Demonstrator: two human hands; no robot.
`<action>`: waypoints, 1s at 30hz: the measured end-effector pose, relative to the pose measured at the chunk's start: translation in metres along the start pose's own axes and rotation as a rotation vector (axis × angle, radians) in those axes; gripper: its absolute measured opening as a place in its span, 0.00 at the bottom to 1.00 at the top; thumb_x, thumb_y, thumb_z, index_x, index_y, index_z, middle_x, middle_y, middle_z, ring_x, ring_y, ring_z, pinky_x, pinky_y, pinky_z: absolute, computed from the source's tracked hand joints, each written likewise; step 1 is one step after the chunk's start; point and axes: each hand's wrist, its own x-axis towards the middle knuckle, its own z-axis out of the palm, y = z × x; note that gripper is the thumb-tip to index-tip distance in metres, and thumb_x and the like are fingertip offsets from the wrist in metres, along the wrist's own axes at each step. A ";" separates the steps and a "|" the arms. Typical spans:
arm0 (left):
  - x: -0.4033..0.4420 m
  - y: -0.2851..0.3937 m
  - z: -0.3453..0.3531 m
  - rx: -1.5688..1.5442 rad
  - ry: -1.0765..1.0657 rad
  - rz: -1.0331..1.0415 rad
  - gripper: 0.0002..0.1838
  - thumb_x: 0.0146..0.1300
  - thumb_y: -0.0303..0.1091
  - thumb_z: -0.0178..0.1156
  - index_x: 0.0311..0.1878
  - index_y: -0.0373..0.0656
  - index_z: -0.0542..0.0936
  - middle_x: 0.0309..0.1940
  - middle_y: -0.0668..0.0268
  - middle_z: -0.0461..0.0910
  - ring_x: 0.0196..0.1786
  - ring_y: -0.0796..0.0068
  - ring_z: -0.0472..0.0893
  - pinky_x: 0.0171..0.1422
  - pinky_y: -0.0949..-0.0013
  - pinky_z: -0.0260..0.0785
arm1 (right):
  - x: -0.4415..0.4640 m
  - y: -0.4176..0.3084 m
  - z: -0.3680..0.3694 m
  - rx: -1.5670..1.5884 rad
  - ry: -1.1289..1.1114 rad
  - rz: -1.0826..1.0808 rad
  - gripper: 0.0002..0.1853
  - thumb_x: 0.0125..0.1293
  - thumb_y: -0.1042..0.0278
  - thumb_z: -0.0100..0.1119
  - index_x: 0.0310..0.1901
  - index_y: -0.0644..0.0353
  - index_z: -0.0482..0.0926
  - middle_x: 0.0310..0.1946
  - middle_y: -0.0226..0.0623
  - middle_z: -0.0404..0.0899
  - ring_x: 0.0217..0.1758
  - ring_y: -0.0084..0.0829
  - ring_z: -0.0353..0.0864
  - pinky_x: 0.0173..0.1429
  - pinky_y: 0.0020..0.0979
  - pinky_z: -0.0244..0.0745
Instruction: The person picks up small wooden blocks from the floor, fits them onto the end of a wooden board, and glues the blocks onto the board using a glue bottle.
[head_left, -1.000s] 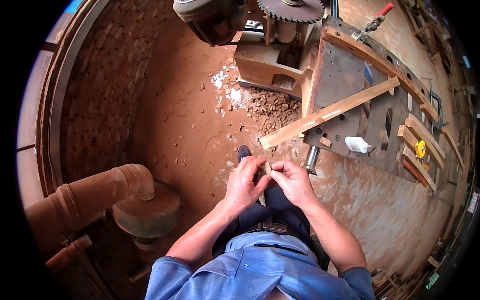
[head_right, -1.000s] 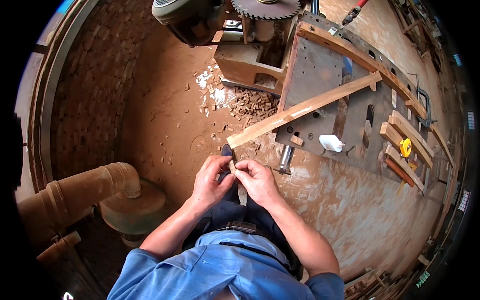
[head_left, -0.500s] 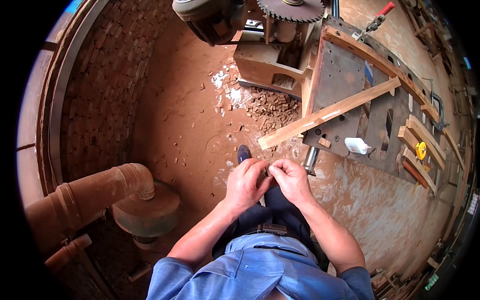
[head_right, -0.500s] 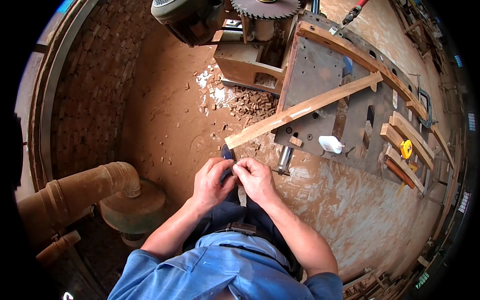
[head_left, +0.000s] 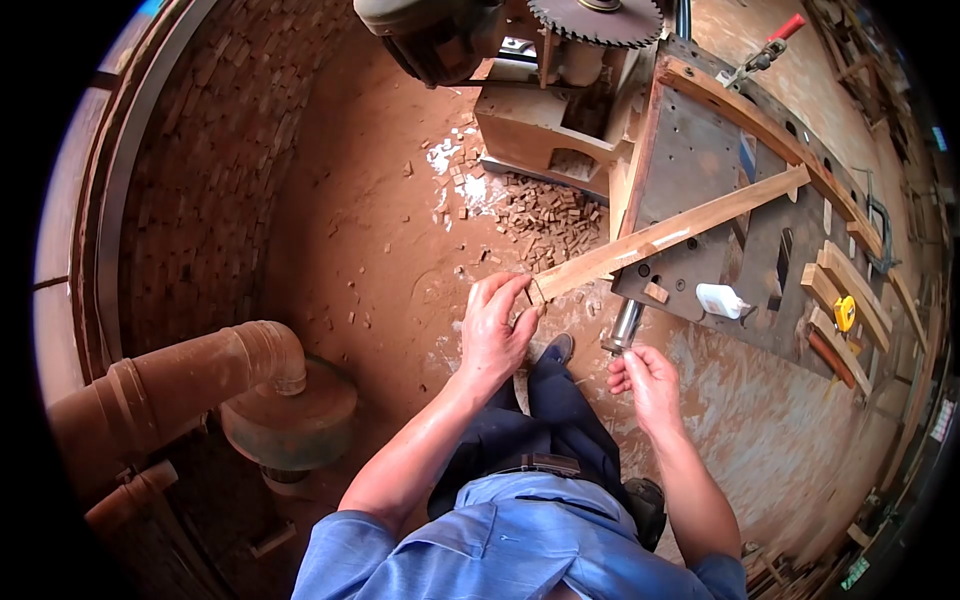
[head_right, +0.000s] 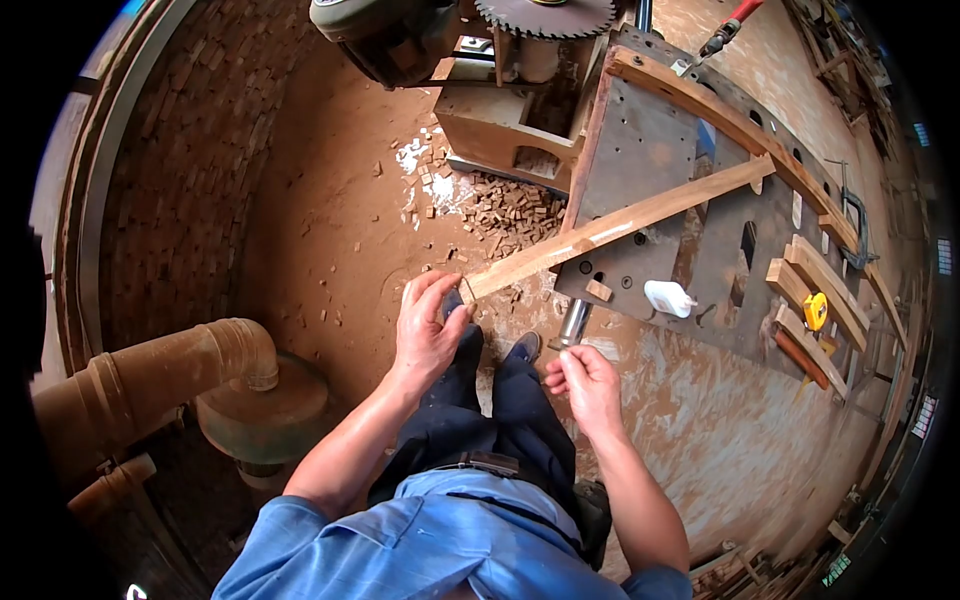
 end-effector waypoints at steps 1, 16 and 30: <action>0.000 0.000 0.000 -0.002 -0.001 -0.003 0.24 0.55 0.26 0.71 0.57 0.40 0.80 0.55 0.54 0.77 0.59 0.52 0.76 0.64 0.59 0.71 | -0.002 0.004 -0.006 0.000 0.012 0.006 0.08 0.78 0.71 0.52 0.43 0.65 0.79 0.35 0.38 0.84 0.32 0.24 0.83 0.35 0.25 0.80; -0.004 -0.017 0.012 -0.039 0.015 0.044 0.22 0.59 0.24 0.68 0.58 0.39 0.78 0.55 0.55 0.76 0.51 0.61 0.80 0.56 0.65 0.76 | -0.013 0.015 -0.063 0.040 0.153 -0.015 0.06 0.77 0.71 0.54 0.44 0.64 0.78 0.35 0.38 0.84 0.31 0.25 0.82 0.36 0.26 0.80; -0.002 -0.022 0.017 -0.060 0.030 0.064 0.25 0.57 0.22 0.68 0.59 0.39 0.77 0.53 0.56 0.75 0.47 0.65 0.80 0.52 0.67 0.77 | -0.001 0.003 -0.096 0.055 0.255 -0.085 0.07 0.77 0.68 0.54 0.45 0.62 0.77 0.34 0.37 0.84 0.30 0.24 0.82 0.34 0.27 0.80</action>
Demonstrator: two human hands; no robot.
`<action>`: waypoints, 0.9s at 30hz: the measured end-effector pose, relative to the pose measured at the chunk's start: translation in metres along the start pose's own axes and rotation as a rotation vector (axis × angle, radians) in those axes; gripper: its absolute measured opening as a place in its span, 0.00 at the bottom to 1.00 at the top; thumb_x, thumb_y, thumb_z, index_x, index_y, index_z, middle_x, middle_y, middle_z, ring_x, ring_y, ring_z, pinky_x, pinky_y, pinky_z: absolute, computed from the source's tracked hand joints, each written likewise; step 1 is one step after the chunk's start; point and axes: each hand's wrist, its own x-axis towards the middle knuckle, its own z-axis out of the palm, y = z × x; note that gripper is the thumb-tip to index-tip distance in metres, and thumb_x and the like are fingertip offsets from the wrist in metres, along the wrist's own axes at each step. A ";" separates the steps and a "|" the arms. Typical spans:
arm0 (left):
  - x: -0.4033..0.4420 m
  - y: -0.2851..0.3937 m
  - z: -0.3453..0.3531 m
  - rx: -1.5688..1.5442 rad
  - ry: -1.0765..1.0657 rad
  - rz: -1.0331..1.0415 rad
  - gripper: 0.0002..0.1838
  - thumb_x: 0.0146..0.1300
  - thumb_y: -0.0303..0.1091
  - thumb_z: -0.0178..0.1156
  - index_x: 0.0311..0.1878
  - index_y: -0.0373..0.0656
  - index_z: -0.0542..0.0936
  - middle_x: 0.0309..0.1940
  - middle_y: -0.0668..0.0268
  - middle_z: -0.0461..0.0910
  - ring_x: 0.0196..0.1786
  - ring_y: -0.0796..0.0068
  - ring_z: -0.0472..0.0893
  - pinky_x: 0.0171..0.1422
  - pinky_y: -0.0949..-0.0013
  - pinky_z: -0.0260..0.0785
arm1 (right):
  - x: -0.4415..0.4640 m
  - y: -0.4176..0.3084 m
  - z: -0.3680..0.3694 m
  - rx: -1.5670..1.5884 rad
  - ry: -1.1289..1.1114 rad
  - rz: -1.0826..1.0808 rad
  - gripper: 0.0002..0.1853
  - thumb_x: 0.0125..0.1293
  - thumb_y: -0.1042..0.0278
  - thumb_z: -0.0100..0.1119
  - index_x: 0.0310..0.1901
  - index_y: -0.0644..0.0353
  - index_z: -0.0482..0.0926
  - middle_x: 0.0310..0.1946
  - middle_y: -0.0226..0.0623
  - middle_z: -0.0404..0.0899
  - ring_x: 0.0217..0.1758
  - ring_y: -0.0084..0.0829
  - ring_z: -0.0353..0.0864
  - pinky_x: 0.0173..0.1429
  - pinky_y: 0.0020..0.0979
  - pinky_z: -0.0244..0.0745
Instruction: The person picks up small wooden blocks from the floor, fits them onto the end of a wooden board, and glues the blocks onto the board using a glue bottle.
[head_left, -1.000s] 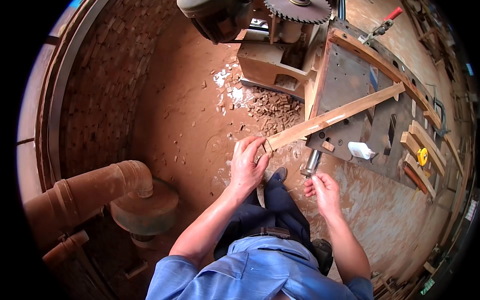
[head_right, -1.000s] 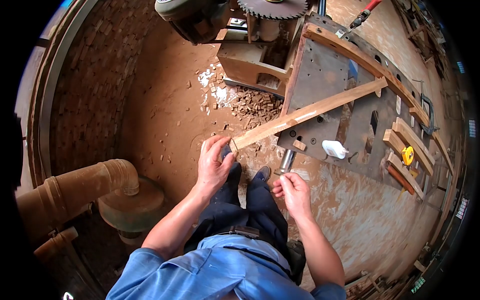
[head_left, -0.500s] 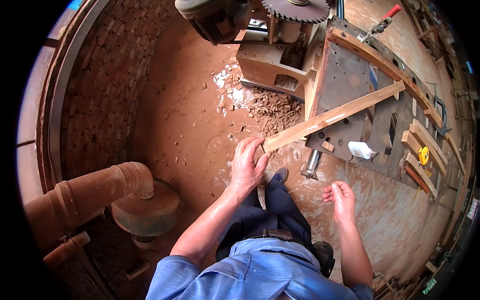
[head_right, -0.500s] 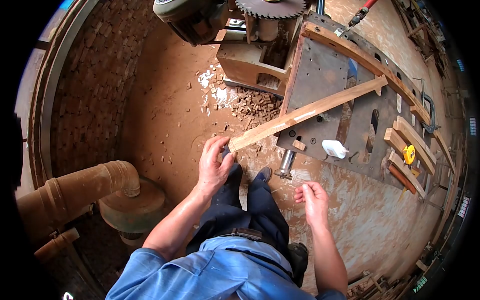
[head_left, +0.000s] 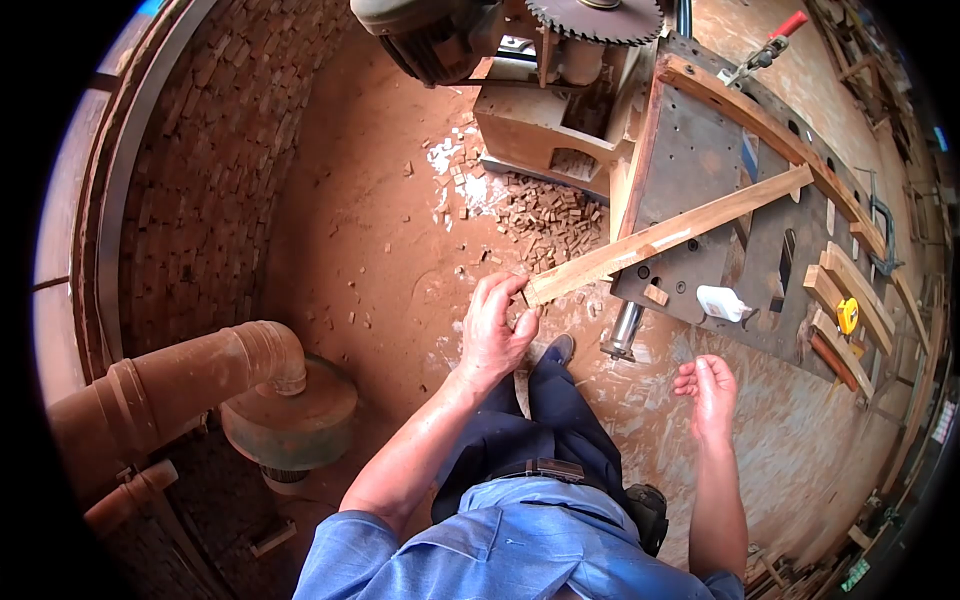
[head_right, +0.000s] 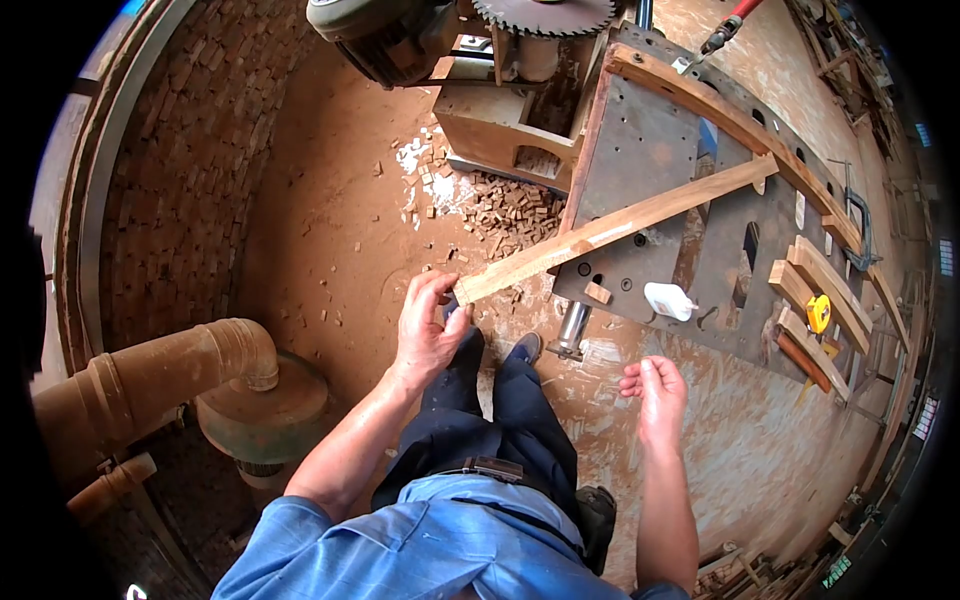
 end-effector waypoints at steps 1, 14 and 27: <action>0.000 0.000 0.000 -0.004 0.005 0.008 0.25 0.56 0.22 0.68 0.59 0.39 0.77 0.53 0.56 0.75 0.47 0.64 0.80 0.52 0.67 0.77 | 0.002 -0.002 -0.002 0.002 0.006 -0.006 0.07 0.77 0.68 0.54 0.45 0.62 0.77 0.34 0.37 0.84 0.30 0.24 0.82 0.34 0.27 0.80; 0.001 -0.005 0.004 0.015 0.036 0.062 0.26 0.53 0.22 0.71 0.57 0.39 0.77 0.52 0.56 0.75 0.45 0.65 0.79 0.49 0.68 0.77 | 0.024 -0.017 -0.026 0.032 0.068 -0.122 0.07 0.77 0.68 0.54 0.45 0.61 0.77 0.35 0.36 0.84 0.30 0.23 0.82 0.34 0.26 0.80; 0.003 -0.005 0.005 -0.069 0.057 0.057 0.25 0.52 0.20 0.70 0.56 0.39 0.78 0.49 0.58 0.75 0.41 0.70 0.79 0.47 0.70 0.76 | 0.036 -0.030 -0.036 -0.044 0.126 -0.198 0.06 0.77 0.69 0.56 0.47 0.62 0.78 0.37 0.36 0.84 0.32 0.23 0.81 0.36 0.25 0.78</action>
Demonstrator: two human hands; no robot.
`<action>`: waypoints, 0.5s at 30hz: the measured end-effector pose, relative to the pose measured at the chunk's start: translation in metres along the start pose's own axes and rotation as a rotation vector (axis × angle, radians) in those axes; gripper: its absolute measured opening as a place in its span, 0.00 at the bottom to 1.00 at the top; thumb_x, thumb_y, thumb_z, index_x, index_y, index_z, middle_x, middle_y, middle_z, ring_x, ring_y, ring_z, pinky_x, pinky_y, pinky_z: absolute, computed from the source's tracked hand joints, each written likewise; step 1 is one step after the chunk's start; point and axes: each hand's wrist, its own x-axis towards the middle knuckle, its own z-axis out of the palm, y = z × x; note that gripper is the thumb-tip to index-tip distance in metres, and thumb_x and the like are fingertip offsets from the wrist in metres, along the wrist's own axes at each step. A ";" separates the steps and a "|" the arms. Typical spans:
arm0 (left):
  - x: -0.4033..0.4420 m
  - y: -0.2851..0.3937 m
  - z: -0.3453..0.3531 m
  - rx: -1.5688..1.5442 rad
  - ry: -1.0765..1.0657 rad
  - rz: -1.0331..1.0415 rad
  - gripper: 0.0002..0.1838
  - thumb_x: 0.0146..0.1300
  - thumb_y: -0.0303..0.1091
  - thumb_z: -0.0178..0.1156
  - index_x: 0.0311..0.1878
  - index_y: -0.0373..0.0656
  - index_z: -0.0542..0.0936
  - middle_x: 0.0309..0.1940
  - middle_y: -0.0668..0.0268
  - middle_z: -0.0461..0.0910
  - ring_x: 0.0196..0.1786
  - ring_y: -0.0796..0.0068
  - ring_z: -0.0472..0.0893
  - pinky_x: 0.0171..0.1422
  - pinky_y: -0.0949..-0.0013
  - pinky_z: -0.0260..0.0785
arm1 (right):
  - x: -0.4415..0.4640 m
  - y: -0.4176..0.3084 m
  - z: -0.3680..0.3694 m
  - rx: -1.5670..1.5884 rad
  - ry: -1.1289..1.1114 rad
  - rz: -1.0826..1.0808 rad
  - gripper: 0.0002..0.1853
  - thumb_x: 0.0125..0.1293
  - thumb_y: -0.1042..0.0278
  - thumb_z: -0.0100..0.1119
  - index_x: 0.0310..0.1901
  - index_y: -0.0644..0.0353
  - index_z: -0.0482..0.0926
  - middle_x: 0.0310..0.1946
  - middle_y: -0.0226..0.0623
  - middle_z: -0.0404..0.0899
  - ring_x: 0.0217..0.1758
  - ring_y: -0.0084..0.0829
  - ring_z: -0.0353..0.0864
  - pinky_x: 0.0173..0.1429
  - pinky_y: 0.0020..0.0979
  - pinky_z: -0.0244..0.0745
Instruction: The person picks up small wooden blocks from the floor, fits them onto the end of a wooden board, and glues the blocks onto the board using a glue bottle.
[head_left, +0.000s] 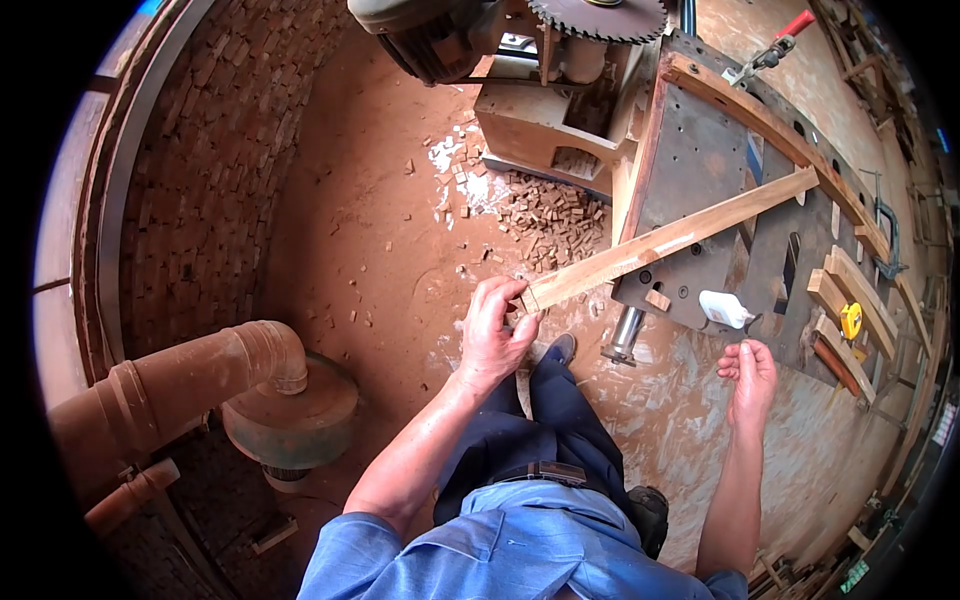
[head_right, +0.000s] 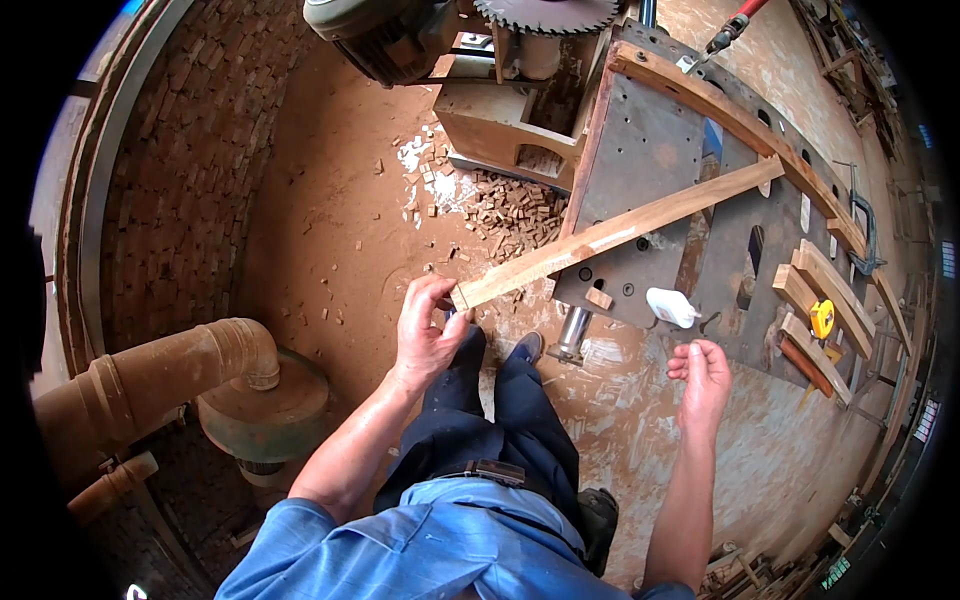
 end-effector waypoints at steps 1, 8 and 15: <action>0.000 0.000 0.000 0.003 -0.006 -0.003 0.25 0.52 0.20 0.70 0.56 0.39 0.78 0.49 0.58 0.75 0.41 0.70 0.79 0.47 0.70 0.76 | 0.000 0.000 0.000 -0.005 -0.002 -0.004 0.06 0.77 0.69 0.56 0.47 0.62 0.78 0.37 0.36 0.84 0.32 0.23 0.81 0.36 0.25 0.78; 0.003 0.001 -0.002 0.025 -0.021 0.009 0.24 0.53 0.20 0.69 0.55 0.38 0.77 0.49 0.59 0.75 0.38 0.71 0.79 0.45 0.70 0.76 | 0.006 0.001 -0.002 -0.028 -0.004 -0.031 0.07 0.77 0.69 0.55 0.49 0.63 0.78 0.38 0.36 0.84 0.33 0.22 0.81 0.36 0.25 0.78; 0.003 0.000 -0.002 0.018 -0.027 0.021 0.24 0.52 0.21 0.70 0.55 0.38 0.77 0.48 0.58 0.75 0.38 0.71 0.79 0.43 0.70 0.76 | 0.011 0.001 -0.003 -0.065 -0.001 -0.059 0.07 0.75 0.71 0.57 0.50 0.64 0.77 0.39 0.36 0.84 0.33 0.21 0.80 0.37 0.23 0.77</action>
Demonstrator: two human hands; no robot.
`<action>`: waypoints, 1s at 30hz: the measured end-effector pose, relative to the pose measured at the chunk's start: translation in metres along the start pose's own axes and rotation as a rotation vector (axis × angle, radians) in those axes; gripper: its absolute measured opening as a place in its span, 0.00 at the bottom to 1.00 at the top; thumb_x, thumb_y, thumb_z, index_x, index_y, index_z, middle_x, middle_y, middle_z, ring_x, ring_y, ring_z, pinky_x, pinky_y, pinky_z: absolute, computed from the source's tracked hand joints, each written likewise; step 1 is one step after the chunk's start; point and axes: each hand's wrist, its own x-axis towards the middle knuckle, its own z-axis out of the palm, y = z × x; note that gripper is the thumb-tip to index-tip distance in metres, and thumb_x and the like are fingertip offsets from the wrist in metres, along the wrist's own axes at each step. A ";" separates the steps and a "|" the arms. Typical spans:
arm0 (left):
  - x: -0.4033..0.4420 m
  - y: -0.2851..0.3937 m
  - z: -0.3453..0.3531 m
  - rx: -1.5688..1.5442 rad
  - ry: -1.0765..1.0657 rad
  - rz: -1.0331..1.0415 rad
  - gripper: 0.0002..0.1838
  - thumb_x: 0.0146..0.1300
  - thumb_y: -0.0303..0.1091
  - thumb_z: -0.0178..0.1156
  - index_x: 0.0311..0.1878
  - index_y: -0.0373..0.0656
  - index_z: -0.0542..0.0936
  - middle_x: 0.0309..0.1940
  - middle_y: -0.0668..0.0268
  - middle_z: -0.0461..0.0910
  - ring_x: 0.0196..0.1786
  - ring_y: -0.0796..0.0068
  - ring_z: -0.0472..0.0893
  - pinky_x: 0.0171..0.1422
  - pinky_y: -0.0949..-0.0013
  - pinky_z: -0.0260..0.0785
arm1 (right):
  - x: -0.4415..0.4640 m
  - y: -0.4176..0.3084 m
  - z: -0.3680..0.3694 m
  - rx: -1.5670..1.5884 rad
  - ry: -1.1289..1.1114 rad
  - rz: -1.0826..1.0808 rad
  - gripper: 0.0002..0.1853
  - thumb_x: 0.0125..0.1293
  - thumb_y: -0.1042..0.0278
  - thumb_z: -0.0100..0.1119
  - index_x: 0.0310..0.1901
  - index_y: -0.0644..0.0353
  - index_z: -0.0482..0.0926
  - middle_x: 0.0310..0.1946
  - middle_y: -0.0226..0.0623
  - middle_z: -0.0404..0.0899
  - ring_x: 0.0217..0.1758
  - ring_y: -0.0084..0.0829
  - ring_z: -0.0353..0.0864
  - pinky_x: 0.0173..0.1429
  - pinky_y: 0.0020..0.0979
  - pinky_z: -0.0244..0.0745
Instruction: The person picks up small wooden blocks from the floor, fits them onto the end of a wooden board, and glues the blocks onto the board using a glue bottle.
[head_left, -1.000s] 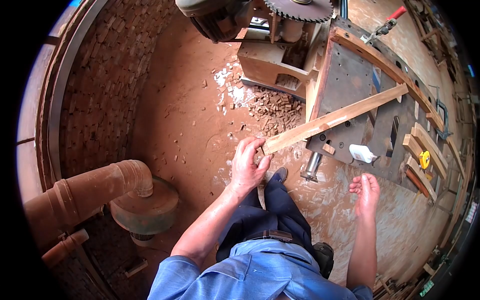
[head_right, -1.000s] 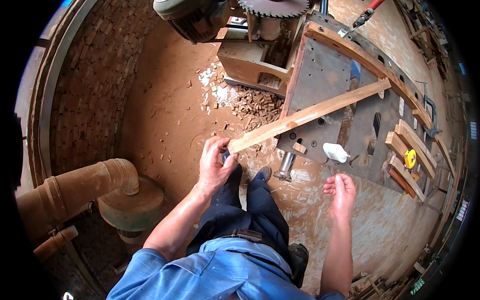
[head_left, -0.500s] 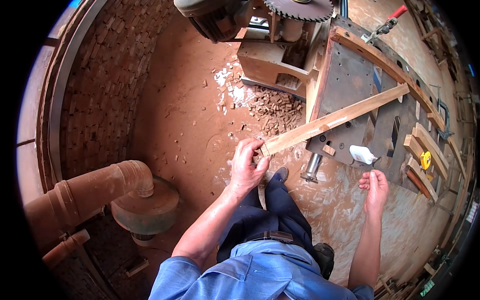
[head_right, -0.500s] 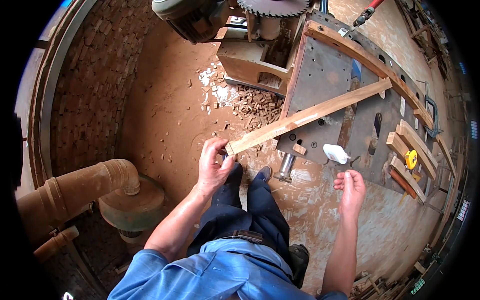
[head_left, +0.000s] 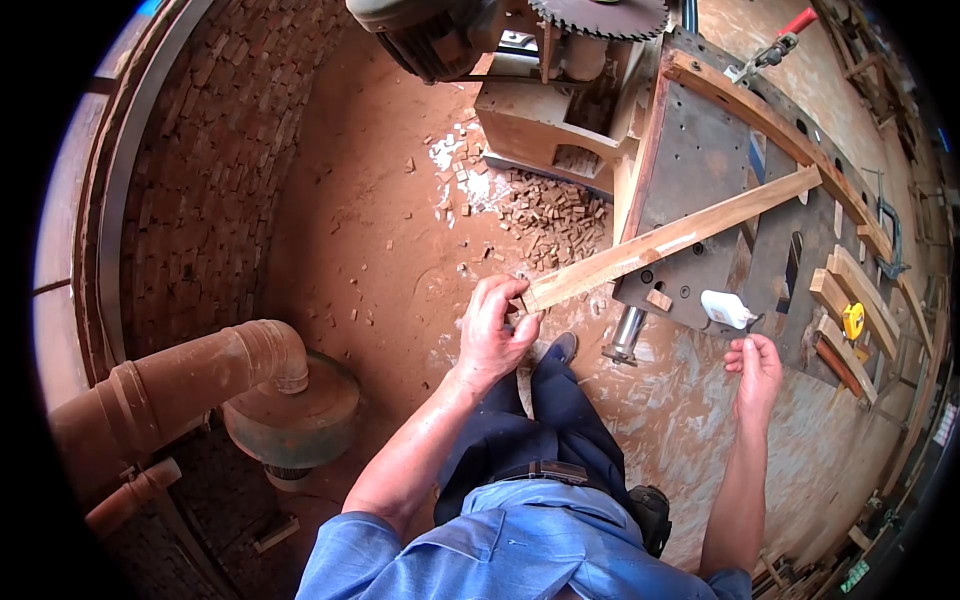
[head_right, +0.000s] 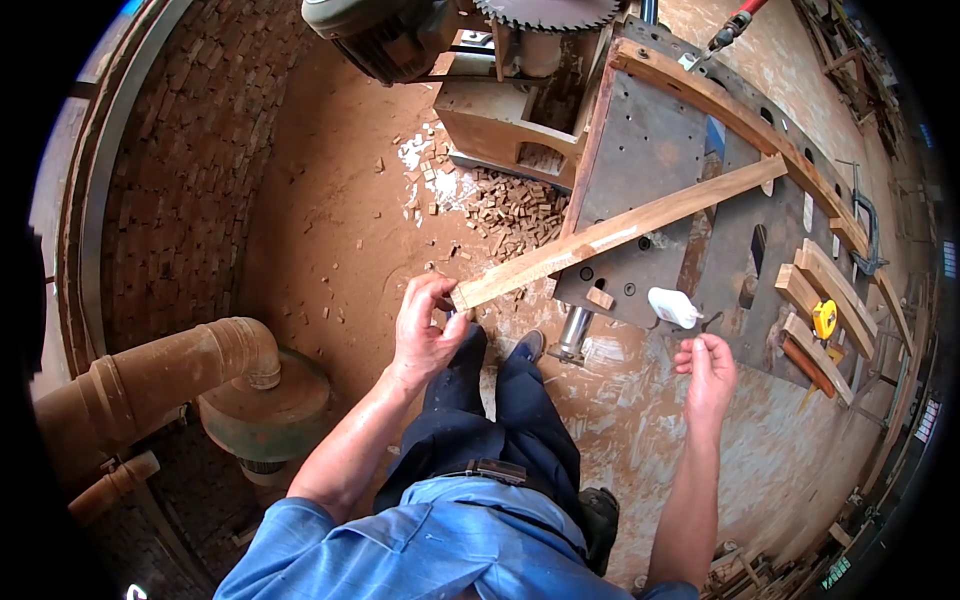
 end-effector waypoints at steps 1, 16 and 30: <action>0.001 -0.001 -0.001 0.005 -0.006 0.010 0.24 0.53 0.21 0.70 0.54 0.38 0.77 0.48 0.58 0.75 0.38 0.70 0.79 0.43 0.70 0.76 | 0.002 0.002 -0.001 -0.019 0.003 -0.010 0.08 0.75 0.72 0.58 0.51 0.64 0.78 0.39 0.36 0.84 0.33 0.20 0.80 0.37 0.22 0.76; 0.003 -0.005 -0.001 0.093 -0.012 0.084 0.22 0.53 0.24 0.70 0.53 0.38 0.76 0.47 0.57 0.76 0.37 0.68 0.80 0.41 0.69 0.77 | 0.016 0.018 0.009 -0.381 0.012 -0.335 0.31 0.62 0.77 0.70 0.68 0.63 0.72 0.59 0.39 0.79 0.60 0.31 0.77 0.66 0.34 0.71; 0.004 -0.002 -0.001 0.049 -0.023 0.031 0.23 0.51 0.22 0.69 0.52 0.39 0.76 0.47 0.57 0.76 0.38 0.67 0.80 0.40 0.69 0.77 | 0.018 0.010 0.024 -0.408 -0.022 -0.335 0.31 0.61 0.78 0.70 0.67 0.64 0.72 0.62 0.40 0.78 0.62 0.34 0.77 0.68 0.35 0.71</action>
